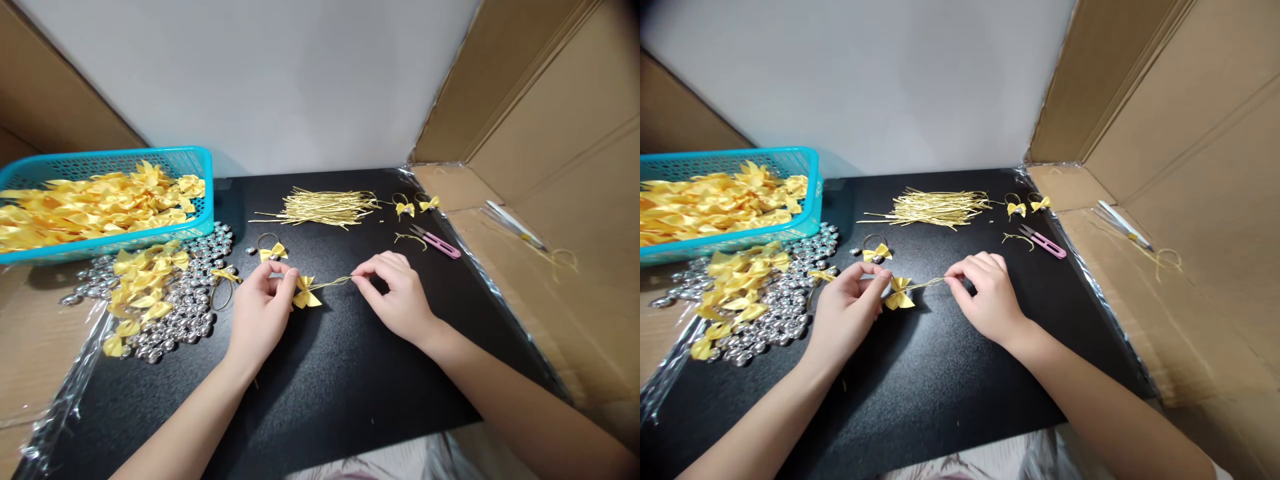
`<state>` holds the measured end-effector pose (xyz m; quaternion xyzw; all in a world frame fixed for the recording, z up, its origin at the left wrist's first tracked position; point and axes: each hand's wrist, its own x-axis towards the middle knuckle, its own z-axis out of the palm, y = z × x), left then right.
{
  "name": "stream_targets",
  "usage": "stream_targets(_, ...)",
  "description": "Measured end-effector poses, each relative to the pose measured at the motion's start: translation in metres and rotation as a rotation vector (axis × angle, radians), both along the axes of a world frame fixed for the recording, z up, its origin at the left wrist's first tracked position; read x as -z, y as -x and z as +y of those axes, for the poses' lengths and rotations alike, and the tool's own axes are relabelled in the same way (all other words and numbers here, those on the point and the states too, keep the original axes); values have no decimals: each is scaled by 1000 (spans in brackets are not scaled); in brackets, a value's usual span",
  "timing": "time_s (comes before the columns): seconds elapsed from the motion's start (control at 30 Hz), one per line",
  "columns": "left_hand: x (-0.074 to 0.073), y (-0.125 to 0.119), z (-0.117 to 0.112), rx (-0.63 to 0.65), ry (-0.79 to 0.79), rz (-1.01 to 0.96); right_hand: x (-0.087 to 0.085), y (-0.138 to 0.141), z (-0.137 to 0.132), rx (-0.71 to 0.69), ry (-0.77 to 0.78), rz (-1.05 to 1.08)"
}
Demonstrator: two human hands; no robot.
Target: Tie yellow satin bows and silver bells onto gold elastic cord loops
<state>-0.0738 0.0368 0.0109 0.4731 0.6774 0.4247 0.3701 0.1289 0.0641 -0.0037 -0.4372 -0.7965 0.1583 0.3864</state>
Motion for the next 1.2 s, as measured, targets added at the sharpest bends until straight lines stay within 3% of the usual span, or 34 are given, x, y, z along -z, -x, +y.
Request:
stream_targets(0.23,4,6,4,19,-90,184,1,1,-1,-18,110,-27)
stream_targets(0.37,6,10,4,-3,-279,347,0,3,-2,-45,131,-15)
stream_targets(0.5,4,8,2,154,-537,587,-1,4,-4,-60,125,11)
stream_targets(0.6,2,4,1,304,-594,691,-2,5,-5,-65,105,35)
stream_targets(0.9,2,-3,1,407,-491,604,-1,7,-6,-131,44,61)
stream_targets(1.03,1,-1,1,421,-461,452,0,5,-5,-97,129,3)
stream_targets(1.2,4,0,-2,442,-289,282,4,5,-2,-137,247,-85)
